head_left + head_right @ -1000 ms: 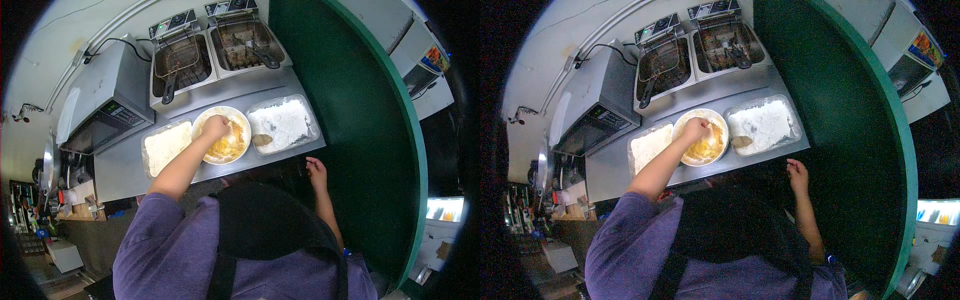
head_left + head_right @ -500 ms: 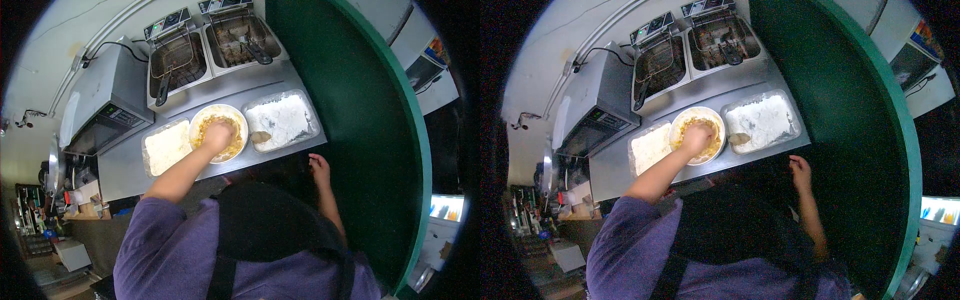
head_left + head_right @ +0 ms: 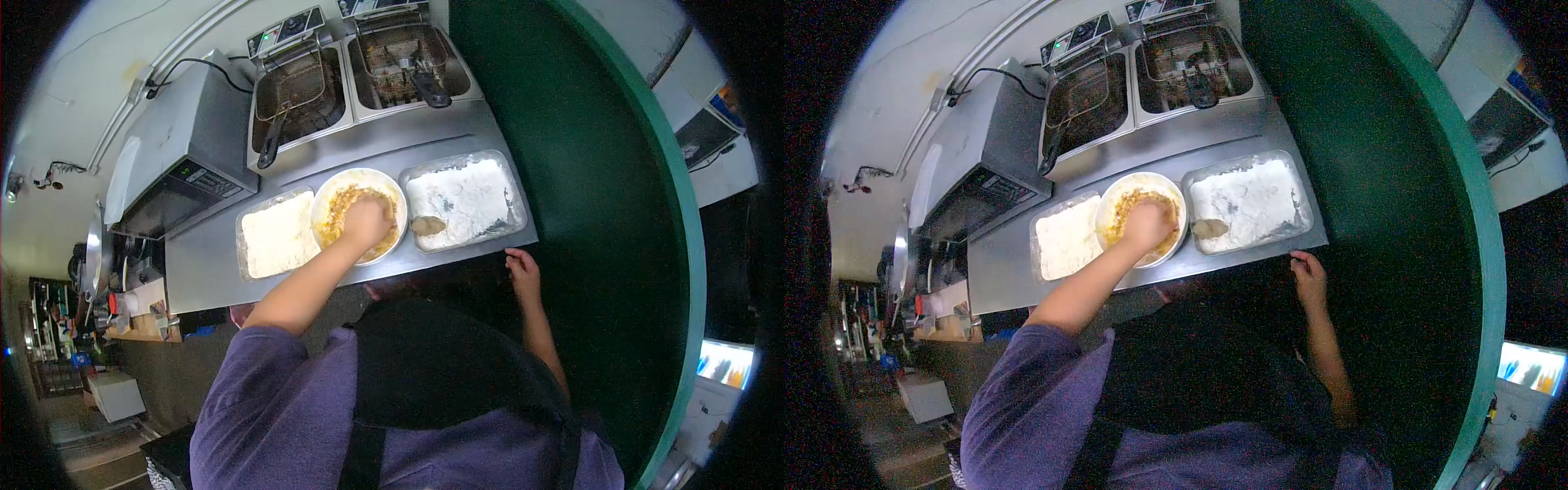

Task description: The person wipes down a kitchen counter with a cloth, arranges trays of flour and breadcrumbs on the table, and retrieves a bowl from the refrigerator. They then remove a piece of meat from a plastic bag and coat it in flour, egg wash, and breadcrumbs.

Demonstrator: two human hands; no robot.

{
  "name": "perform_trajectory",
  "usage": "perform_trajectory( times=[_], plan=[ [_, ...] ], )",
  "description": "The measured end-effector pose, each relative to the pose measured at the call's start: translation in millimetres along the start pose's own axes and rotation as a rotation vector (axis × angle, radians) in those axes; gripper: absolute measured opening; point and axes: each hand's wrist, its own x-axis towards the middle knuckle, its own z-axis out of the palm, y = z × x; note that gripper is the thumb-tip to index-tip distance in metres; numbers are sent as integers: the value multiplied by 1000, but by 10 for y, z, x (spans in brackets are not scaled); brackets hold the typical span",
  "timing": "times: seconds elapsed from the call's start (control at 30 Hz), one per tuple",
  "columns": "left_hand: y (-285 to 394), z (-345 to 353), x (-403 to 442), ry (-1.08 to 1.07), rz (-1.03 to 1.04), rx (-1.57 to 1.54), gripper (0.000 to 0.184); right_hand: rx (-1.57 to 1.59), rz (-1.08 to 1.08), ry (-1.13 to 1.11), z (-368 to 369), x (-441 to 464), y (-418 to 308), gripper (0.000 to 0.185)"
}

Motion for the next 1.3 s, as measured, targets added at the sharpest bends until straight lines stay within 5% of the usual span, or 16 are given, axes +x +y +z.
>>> perform_trajectory(
  times=[0.6,0.83,1.3],
  plan=[
    [-104,-50,64,-19,-21,160,16,125,-275,12,234,365,-414,12],
    [-206,62,70,86,0,-48,17,108,-237,29,179,383,-445,11],
    [-241,-155,-215,-67,149,184,18,110,-217,30,135,374,-330,12]
  ],
)
